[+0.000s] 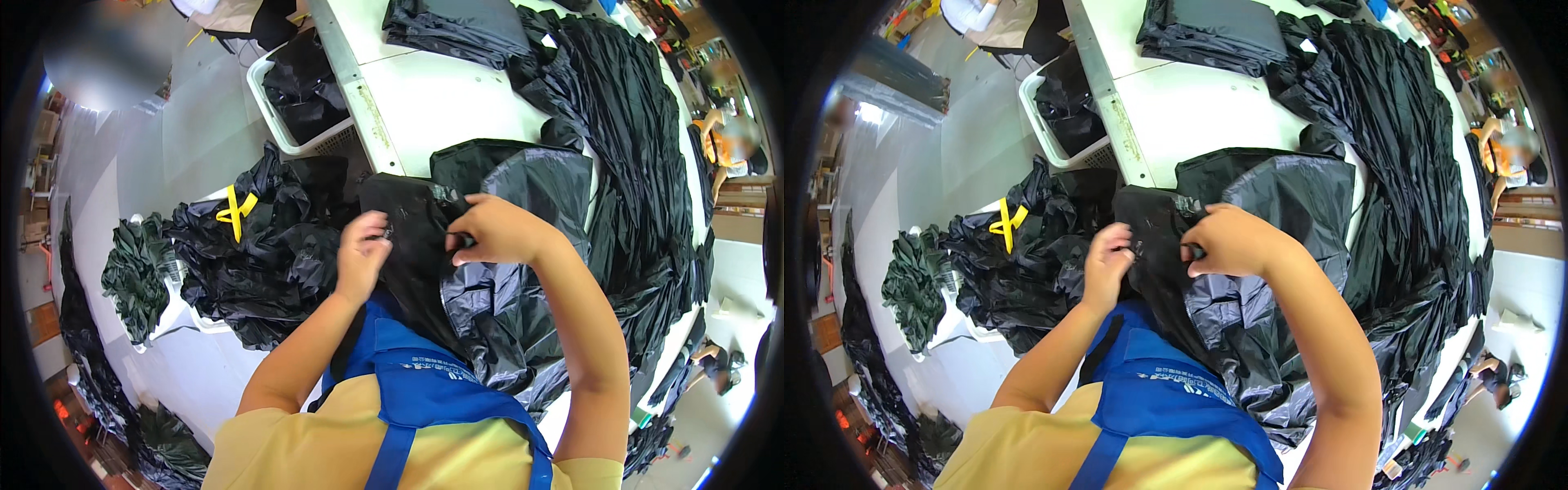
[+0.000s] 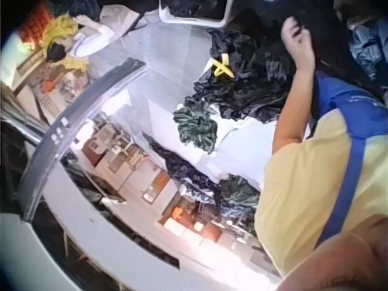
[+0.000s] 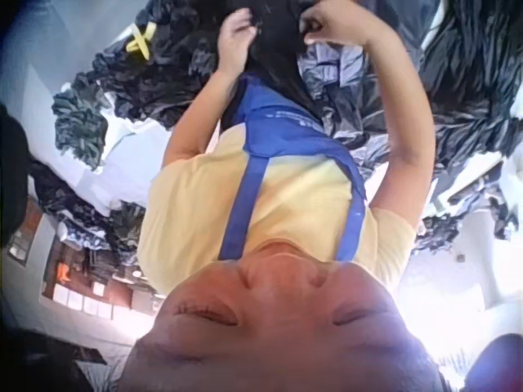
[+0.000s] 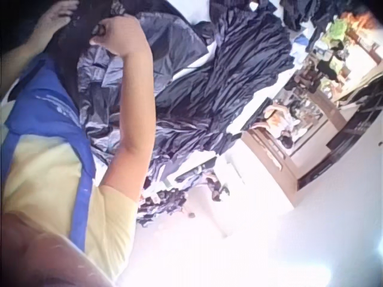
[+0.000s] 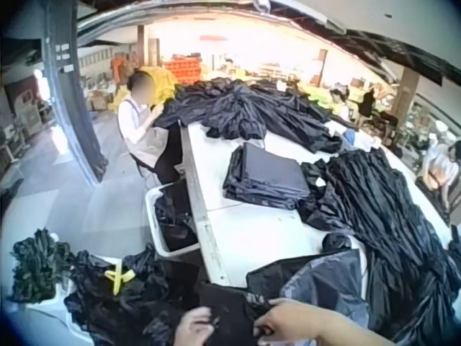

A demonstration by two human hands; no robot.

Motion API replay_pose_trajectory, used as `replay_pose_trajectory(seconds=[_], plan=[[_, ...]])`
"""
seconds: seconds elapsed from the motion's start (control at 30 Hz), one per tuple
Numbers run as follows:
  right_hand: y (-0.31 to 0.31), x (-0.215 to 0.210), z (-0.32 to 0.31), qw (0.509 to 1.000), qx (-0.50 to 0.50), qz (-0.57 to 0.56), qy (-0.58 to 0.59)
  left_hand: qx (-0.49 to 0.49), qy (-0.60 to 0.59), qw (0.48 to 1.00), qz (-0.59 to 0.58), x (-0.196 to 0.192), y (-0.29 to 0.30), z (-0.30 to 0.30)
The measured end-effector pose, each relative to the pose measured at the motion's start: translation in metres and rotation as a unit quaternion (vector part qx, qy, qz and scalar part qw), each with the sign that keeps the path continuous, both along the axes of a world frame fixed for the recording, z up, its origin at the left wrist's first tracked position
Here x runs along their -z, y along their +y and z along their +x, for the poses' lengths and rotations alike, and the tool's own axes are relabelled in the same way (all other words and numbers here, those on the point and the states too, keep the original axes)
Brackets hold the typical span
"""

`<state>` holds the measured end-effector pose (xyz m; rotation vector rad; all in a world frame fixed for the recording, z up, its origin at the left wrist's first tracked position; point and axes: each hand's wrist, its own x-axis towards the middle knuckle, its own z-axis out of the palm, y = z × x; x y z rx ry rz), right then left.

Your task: The person folds black trousers on a table, aligns the legs, and places them into a plastic bag labeled 'MALAYA'. The person repeats this process with another pair of trousers, folding and bagging them.

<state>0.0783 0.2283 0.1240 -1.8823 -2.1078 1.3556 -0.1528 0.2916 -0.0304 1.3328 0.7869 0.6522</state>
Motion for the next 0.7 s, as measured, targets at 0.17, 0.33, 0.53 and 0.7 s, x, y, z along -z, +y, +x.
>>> replay_pose_trajectory(seconds=[0.17,0.33,0.53,0.7], plan=[[-0.043,0.017,0.014,0.95,0.269,-0.002,0.157,-0.104,0.103,0.762,-0.631,0.107,-0.006,-0.047],[-0.103,0.014,0.049,0.85,0.48,0.044,0.212,-0.061,-0.098,0.833,-0.541,0.085,-0.006,-0.036],[-0.084,-0.033,-0.037,0.915,0.201,0.168,0.308,-0.052,-0.227,0.917,-0.323,-0.067,0.012,-0.018],[-0.063,-0.013,-0.093,0.909,0.286,0.237,0.189,0.08,-0.221,0.96,-0.156,-0.105,-0.013,0.008]])
